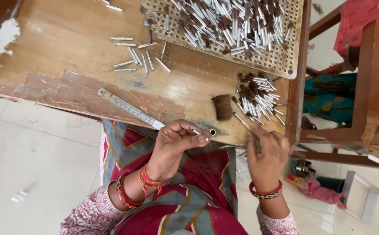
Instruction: Assembling brushes by manually inserting bristles into metal ferrules.
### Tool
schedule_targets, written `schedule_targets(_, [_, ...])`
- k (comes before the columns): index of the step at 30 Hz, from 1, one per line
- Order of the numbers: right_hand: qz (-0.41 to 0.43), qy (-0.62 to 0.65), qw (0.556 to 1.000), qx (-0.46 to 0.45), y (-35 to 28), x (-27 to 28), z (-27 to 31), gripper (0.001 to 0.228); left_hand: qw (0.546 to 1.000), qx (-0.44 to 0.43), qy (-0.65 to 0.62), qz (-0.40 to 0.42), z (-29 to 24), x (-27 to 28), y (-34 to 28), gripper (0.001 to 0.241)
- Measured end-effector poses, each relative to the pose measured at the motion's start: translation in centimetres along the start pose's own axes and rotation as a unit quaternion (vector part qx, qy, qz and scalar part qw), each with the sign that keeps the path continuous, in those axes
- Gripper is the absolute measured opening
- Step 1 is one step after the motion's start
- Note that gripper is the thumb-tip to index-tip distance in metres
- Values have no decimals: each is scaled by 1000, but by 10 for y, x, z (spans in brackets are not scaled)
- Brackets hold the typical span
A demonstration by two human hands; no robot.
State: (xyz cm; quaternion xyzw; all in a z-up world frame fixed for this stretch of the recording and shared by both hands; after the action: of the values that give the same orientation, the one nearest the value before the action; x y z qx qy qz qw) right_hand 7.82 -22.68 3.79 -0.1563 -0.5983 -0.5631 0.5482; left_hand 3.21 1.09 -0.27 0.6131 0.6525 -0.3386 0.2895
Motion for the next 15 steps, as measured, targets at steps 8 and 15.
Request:
schedule_targets(8, [2,153,988,1,-21,4,25,28,999,-9,5,-32,-9,3,15,14])
schedule_targets(15, [42,273,960,-46,-26,3,53,35,999,1,39,-18,-4,4,12,15])
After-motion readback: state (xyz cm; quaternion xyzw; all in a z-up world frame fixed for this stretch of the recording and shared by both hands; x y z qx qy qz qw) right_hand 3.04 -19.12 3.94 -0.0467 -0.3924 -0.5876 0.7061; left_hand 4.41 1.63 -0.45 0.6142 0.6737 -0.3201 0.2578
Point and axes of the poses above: each hand's wrist, its own y-axis towards the middle knuckle, its own x-axis out of the back of the hand, z = x × y, the point moved 2 cm from there along y, towards the middle knuckle
